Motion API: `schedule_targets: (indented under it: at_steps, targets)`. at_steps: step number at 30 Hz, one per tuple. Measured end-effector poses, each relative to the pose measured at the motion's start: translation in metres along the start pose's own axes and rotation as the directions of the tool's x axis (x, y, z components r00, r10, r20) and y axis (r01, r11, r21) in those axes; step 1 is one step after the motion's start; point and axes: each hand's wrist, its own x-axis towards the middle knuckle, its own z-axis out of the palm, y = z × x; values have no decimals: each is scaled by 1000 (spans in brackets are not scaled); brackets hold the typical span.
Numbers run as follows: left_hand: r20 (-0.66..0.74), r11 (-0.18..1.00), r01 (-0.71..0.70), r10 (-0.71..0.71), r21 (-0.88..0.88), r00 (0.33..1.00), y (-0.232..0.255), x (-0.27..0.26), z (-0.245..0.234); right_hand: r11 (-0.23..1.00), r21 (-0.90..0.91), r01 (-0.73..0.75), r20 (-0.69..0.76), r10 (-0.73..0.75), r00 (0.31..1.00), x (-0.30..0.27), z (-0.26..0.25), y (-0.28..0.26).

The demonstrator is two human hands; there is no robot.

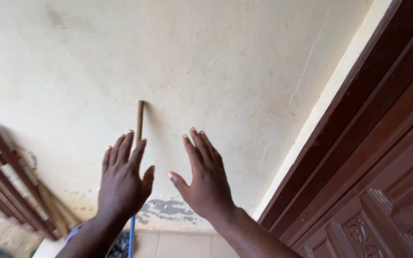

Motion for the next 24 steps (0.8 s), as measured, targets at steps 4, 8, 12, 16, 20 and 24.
schedule_targets:
  at_steps: [4,8,12,16,20,24]
  targets:
    - [8,1000,16,-16,0,1000,-33,50,30,999,-6,-38,84,38,996,38,33,18]
    - [32,999,34,-35,37,999,-59,88,54,997,27,-68,95,66,993,78,59,32]
    - [39,996,86,-86,-1,996,-82,121,80,985,115,-131,163,111,980,114,84,48]
    - [70,987,160,-159,-10,985,-104,147,112,977,184,-107,164,77,983,149,119,78]
    - [158,956,288,-276,-58,948,-115,170,137,946,275,-170,287,88,954,177,147,107]
    - [165,931,360,-346,-64,923,-111,202,158,918,336,-209,403,61,913,207,166,134]
